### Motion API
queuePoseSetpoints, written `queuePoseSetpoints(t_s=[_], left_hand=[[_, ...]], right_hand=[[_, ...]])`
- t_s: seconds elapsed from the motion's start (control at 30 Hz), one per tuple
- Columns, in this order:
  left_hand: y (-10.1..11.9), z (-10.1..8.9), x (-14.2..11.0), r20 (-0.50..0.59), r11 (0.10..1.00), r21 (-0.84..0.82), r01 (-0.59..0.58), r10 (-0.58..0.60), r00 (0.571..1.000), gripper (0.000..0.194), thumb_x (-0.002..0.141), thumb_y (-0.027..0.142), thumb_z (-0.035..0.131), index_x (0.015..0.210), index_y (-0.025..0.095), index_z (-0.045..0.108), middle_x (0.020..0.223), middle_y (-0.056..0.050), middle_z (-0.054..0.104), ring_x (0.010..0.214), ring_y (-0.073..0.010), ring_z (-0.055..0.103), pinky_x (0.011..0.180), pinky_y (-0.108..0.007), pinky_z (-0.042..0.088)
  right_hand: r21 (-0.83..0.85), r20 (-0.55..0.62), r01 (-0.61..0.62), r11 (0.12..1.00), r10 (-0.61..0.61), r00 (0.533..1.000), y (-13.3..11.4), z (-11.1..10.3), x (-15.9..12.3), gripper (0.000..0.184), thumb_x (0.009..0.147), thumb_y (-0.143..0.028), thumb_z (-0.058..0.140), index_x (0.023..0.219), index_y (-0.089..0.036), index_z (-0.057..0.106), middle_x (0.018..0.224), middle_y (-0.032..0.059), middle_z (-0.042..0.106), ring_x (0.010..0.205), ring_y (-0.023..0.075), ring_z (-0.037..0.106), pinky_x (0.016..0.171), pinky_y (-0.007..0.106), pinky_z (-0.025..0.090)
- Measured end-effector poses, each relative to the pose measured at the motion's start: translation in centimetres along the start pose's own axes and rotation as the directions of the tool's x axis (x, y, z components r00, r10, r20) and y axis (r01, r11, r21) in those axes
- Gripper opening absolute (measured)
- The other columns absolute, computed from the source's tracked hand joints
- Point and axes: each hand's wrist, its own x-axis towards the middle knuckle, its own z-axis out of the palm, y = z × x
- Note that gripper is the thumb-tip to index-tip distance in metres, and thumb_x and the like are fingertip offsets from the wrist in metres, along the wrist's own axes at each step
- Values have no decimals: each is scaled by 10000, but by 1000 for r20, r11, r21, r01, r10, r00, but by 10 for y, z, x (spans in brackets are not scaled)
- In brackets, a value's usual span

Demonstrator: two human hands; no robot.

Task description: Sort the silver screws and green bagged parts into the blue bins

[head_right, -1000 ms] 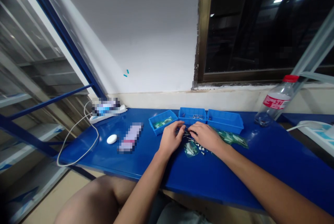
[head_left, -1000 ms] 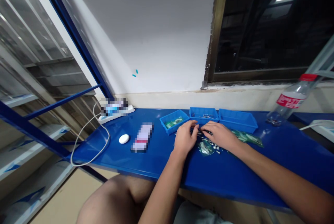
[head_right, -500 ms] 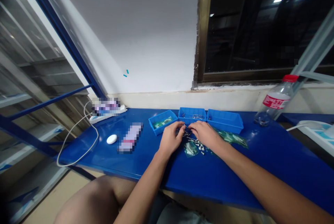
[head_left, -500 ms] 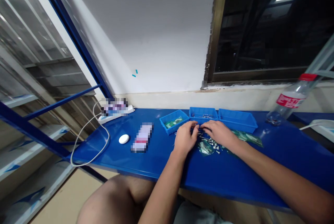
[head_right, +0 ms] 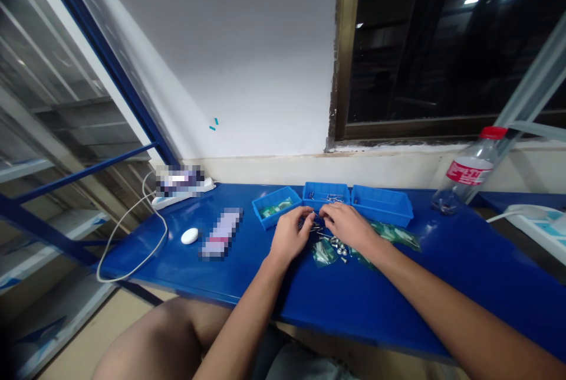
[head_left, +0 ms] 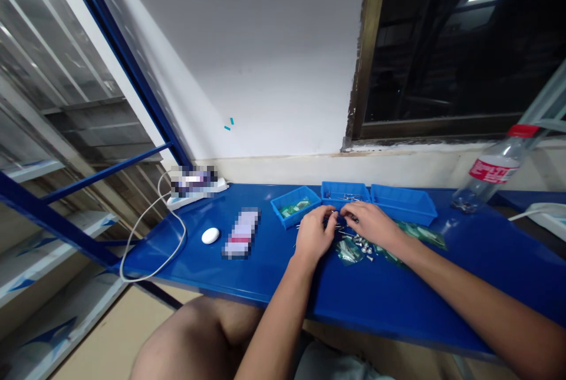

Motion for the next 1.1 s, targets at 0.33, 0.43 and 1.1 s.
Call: queuePoseSetpoints(t_s=[0.33, 0.43, 1.1], left_hand=[[1, 0, -2, 75, 1000, -26, -15, 17, 997, 353, 984, 271, 622, 1331, 224, 670, 1104, -37, 818, 1068, -252, 766, 995, -368, 575], [0, -1, -2, 114, 999, -9, -40, 41, 993, 338, 989, 257, 603, 1314, 241, 694, 1144, -35, 810, 1089, -251, 760, 997, -355, 575], [5, -4, -2, 20, 996, -79, 29, -27, 999, 403, 1035, 412, 571, 1397, 240, 615, 1034, -40, 824, 955, -241, 790, 911, -356, 615]], right_hand=[[376, -263, -6, 927, 113, 958, -31, -8, -11, 66, 938, -202, 567, 915, -239, 616, 977, 59, 667, 869, 210, 695, 819, 342, 610], [385, -245, -3, 923, 106, 964, -35, -7, -12, 71, 941, -217, 577, 910, -242, 635, 968, 63, 689, 868, 221, 698, 810, 355, 617], [199, -238, -71, 978, 118, 964, -31, -8, -16, 204, 997, -292, 556, 1135, -258, 702, 1096, 57, 781, 966, 246, 751, 893, 393, 603]])
